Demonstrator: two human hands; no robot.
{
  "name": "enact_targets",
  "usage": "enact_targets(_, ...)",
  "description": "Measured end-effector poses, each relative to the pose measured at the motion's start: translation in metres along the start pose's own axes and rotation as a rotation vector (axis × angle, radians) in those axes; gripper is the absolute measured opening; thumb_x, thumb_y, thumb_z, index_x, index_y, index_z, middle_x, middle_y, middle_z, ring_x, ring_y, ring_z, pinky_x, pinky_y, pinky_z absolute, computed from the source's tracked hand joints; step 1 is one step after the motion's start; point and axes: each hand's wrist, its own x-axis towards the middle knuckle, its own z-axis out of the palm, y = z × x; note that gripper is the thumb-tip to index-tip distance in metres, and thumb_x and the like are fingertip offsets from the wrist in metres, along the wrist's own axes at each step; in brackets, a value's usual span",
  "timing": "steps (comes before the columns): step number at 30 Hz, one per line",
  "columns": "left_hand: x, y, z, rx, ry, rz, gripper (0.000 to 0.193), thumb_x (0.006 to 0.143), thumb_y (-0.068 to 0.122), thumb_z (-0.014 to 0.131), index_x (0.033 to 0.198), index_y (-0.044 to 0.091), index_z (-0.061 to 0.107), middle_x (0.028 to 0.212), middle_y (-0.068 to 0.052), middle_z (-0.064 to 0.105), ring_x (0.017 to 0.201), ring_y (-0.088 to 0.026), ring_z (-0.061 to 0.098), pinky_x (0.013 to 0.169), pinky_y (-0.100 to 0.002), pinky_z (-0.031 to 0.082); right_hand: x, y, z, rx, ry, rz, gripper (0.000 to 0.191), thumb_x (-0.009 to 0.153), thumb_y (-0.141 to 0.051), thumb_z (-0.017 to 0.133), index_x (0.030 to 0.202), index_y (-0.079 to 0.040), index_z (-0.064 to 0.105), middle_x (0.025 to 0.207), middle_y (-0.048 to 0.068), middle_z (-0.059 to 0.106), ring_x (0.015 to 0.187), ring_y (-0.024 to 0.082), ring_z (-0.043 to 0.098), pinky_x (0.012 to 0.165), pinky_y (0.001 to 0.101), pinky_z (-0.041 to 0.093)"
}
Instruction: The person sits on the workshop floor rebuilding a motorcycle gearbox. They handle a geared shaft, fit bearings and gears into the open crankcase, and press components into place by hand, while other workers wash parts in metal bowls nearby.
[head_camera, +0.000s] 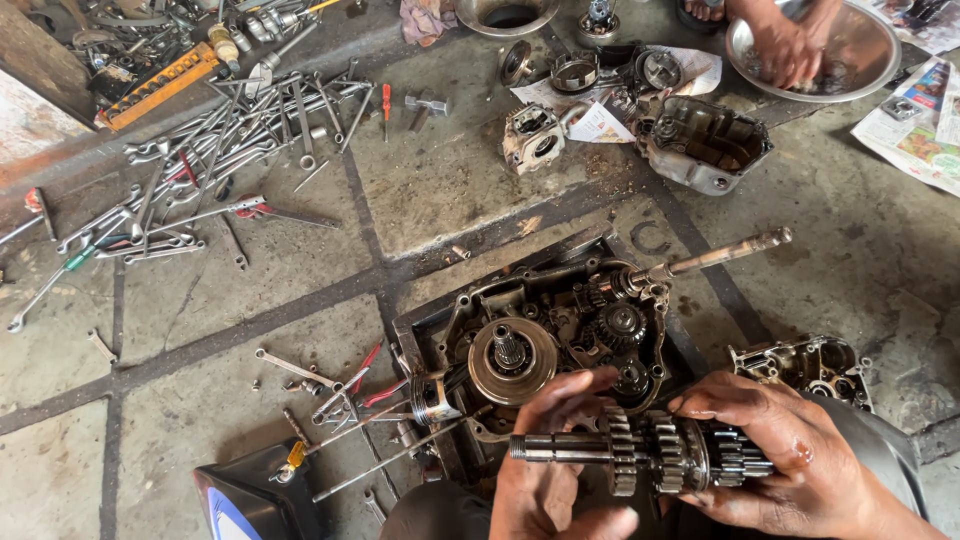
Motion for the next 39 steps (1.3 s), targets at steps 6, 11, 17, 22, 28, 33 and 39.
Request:
enact_targets(6, -0.005, -0.004, 0.008, -0.085, 0.101, -0.251, 0.090, 0.069, 0.011, 0.095, 0.144, -0.004, 0.049, 0.125, -0.024, 0.067, 0.120, -0.032, 0.070, 0.109, -0.049, 0.058, 0.003, -0.002, 0.007, 0.070, -0.020, -0.069, 0.071, 0.077, -0.025, 0.092, 0.133, -0.004, 0.053, 0.125, 0.017, 0.071, 0.114, 0.034, 0.070, 0.093, 0.0449, 0.062)
enact_targets(11, -0.008, -0.018, -0.002, -0.030, 0.110, -0.228, 0.071, 0.069, 0.011, 0.097, 0.127, -0.006, 0.060, 0.117, -0.020, 0.069, 0.114, -0.027, 0.072, 0.105, -0.047, 0.061, 0.012, -0.012, 0.009, 0.110, -0.106, -0.059, 0.071, 0.079, -0.024, 0.093, 0.135, -0.008, 0.053, 0.125, 0.017, 0.068, 0.112, 0.034, 0.070, 0.089, 0.0426, 0.061)
enact_targets(17, -0.009, -0.024, -0.005, -0.001, 0.095, -0.048, 0.064, 0.069, 0.007, 0.096, 0.121, -0.007, 0.062, 0.114, -0.018, 0.073, 0.109, -0.027, 0.074, 0.102, -0.047, 0.062, 0.023, -0.025, 0.008, 0.246, -0.160, 0.158, 0.070, 0.079, -0.021, 0.092, 0.136, -0.005, 0.055, 0.127, 0.016, 0.065, 0.111, 0.031, 0.069, 0.089, 0.0393, 0.060)
enact_targets(22, -0.009, -0.014, -0.008, 0.015, 0.199, -0.086, 0.063, 0.067, 0.005, 0.093, 0.121, -0.007, 0.063, 0.109, -0.019, 0.076, 0.106, -0.030, 0.076, 0.099, -0.047, 0.063, 0.021, -0.024, -0.001, 0.311, -0.166, 0.221, 0.060, 0.087, -0.026, 0.076, 0.137, 0.002, 0.057, 0.129, 0.018, 0.068, 0.113, 0.031, 0.066, 0.093, 0.0415, 0.055)
enact_targets(28, -0.009, -0.016, -0.005, -0.028, 0.227, -0.103, 0.067, 0.066, 0.001, 0.092, 0.124, -0.007, 0.060, 0.114, -0.021, 0.073, 0.110, -0.031, 0.075, 0.099, -0.050, 0.064, 0.016, -0.016, 0.002, 0.337, -0.148, 0.320, 0.048, 0.093, -0.028, 0.070, 0.132, -0.001, 0.065, 0.121, 0.012, 0.069, 0.101, 0.025, 0.070, 0.085, 0.0369, 0.060)
enact_targets(33, -0.011, -0.023, -0.007, -0.069, 0.208, -0.116, 0.071, 0.067, -0.001, 0.092, 0.129, -0.008, 0.057, 0.117, -0.024, 0.072, 0.112, -0.033, 0.074, 0.099, -0.052, 0.063, 0.018, -0.020, 0.004, 0.266, -0.118, 0.232, 0.043, 0.091, -0.022, 0.077, 0.127, -0.004, 0.061, 0.121, 0.013, 0.069, 0.109, 0.028, 0.071, 0.091, 0.0382, 0.059)
enact_targets(39, -0.014, -0.029, -0.014, 0.004, 0.214, -0.060, 0.075, 0.066, 0.003, 0.095, 0.131, -0.007, 0.058, 0.120, -0.021, 0.070, 0.117, -0.034, 0.072, 0.105, -0.054, 0.060, 0.026, -0.027, 0.004, 0.318, -0.097, 0.206, 0.050, 0.083, -0.011, 0.082, 0.127, -0.007, 0.059, 0.120, 0.012, 0.069, 0.110, 0.029, 0.069, 0.091, 0.0390, 0.058)
